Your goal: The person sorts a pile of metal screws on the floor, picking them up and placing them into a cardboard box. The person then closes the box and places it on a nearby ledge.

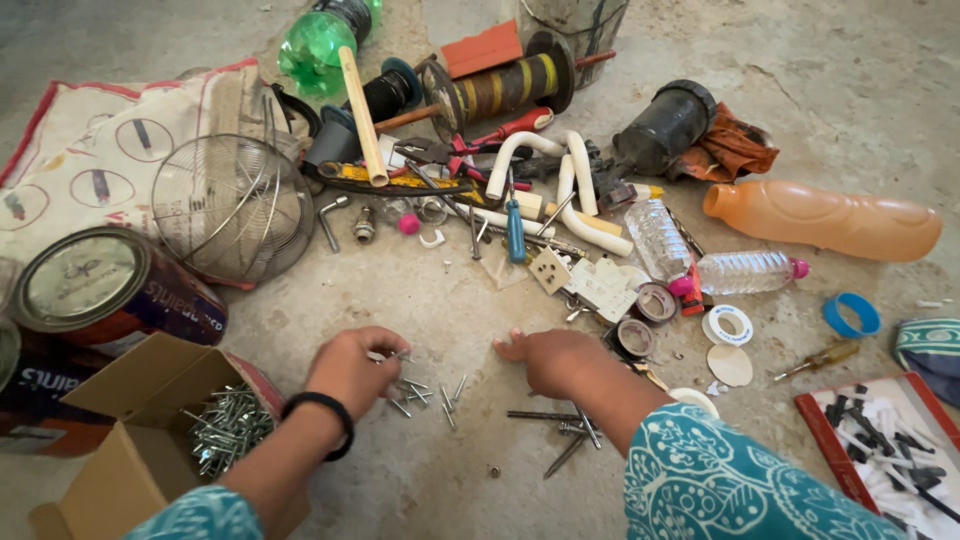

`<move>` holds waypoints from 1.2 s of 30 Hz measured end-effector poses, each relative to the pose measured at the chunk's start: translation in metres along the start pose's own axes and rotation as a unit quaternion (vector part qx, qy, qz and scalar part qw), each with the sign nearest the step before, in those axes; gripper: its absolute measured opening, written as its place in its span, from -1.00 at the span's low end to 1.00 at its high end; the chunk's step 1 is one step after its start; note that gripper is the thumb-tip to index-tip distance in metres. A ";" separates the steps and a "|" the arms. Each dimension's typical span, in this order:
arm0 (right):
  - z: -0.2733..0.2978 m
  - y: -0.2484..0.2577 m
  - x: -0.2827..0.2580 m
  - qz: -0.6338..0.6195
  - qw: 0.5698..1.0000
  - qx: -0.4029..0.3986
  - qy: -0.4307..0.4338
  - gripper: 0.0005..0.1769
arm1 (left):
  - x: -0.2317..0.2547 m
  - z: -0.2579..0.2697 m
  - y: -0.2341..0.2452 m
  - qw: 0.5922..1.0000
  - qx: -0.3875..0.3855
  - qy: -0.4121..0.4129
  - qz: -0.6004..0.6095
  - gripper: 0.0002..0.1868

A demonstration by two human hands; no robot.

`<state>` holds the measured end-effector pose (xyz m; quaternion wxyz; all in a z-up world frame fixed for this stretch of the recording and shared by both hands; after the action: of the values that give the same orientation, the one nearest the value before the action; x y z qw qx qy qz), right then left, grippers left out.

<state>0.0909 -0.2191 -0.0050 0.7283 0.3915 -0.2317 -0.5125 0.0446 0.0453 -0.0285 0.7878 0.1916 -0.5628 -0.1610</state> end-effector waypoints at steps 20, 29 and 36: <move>0.004 0.003 -0.011 0.018 0.997 -0.064 -0.044 -0.03 | 0.007 0.088 0.155 0.991 0.086 0.046 -0.095 -0.79; -0.002 0.000 -0.012 0.019 0.997 -0.068 -0.031 0.05 | -0.030 0.084 0.148 0.978 0.093 0.114 -0.147 -0.76; -0.007 0.001 -0.012 0.014 0.996 -0.072 -0.042 0.03 | 0.021 0.107 0.131 0.950 0.169 -0.121 -0.232 -0.73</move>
<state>0.0917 -0.2051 -0.0075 0.7511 0.3131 -0.2304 -0.5336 -0.0455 0.1371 0.0840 0.6108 0.4263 -0.6128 -0.2638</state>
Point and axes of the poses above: each hand's wrist, its own z-axis away from the middle knuckle, its own y-axis out of the back of the hand, x = y × z, the point moved 3 cm from there along -z, towards the middle knuckle, and after that the axes turned 2 degrees about -y, right-handed, at the moved point
